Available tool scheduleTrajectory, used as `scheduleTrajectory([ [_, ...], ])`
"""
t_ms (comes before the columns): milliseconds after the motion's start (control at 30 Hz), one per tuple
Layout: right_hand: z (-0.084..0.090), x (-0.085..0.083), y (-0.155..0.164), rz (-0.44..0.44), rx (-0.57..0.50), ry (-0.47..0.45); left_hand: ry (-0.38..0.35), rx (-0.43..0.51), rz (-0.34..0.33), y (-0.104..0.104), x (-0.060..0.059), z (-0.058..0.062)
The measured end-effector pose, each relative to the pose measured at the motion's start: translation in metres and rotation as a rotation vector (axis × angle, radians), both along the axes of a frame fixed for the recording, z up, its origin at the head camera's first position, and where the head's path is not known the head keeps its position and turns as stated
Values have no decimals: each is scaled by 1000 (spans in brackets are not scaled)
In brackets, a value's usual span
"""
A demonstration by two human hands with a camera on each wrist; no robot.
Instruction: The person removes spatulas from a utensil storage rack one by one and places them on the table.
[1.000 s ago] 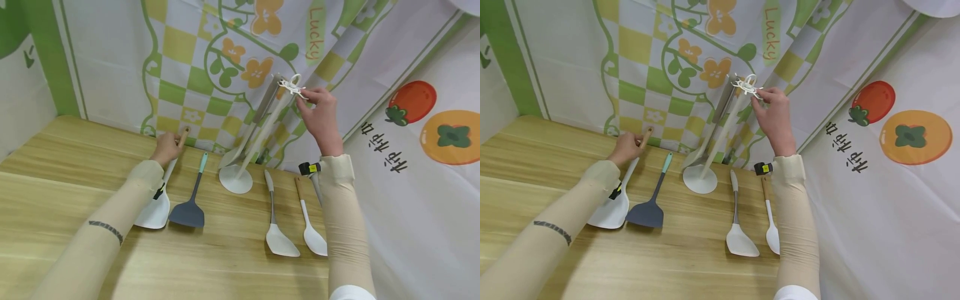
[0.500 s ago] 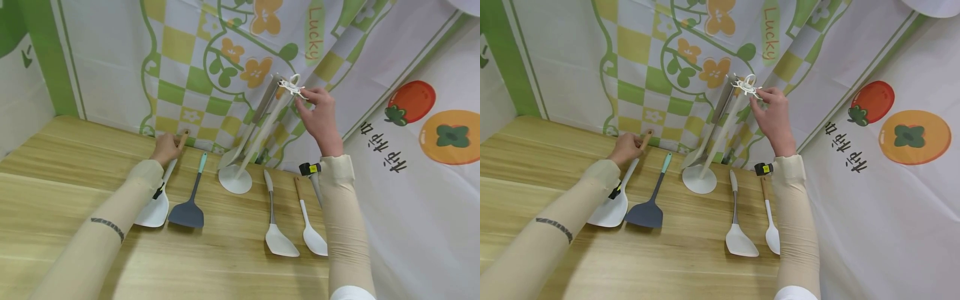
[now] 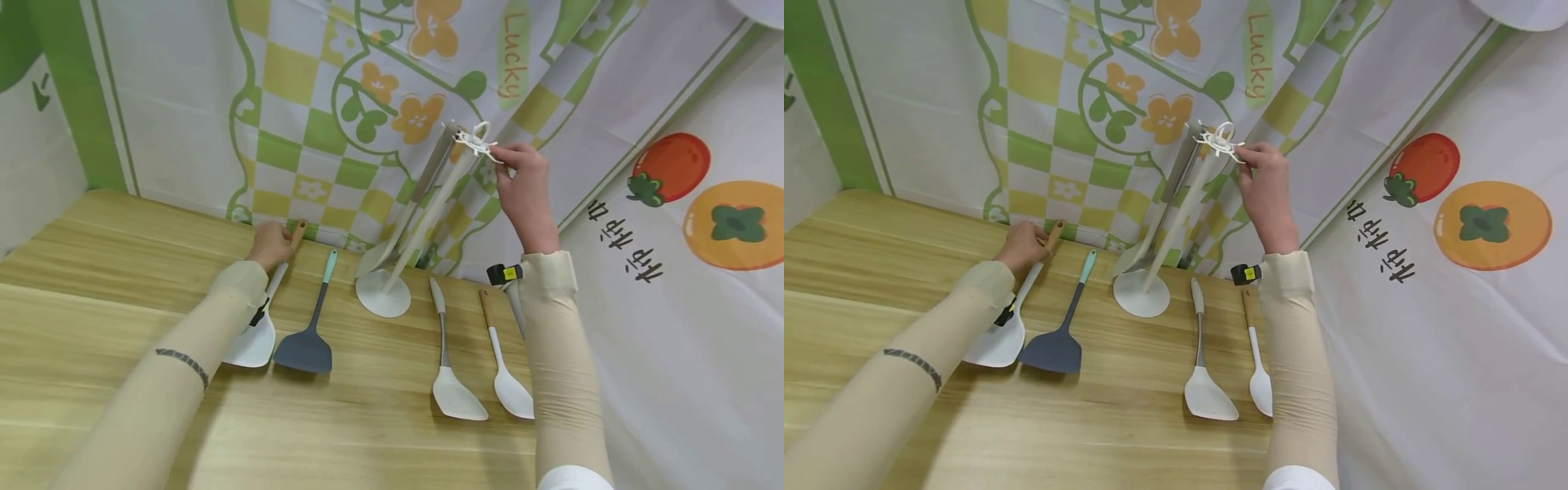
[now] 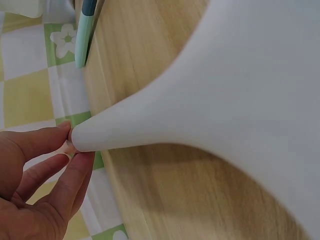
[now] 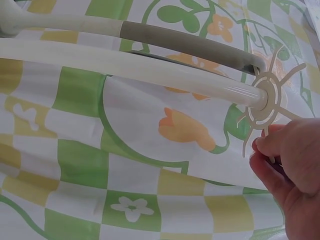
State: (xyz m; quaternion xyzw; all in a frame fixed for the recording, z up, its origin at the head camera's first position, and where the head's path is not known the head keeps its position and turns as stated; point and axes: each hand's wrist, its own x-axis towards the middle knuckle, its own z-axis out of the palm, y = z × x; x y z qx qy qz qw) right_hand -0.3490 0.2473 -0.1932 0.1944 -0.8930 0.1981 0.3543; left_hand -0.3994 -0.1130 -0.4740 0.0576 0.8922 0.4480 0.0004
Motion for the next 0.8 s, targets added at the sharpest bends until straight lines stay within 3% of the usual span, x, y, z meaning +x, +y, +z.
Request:
scheduleTrajectory([
  [300, 2, 1, 0, 8, -1, 19, -22, 7, -5, 3, 2, 4],
  [600, 1, 1, 1, -1, 7, 4, 122, -41, 30, 4, 8, -3],
  [800, 1, 2, 0, 4, 6, -2, 87, -9, 23, 4, 13, -5],
])
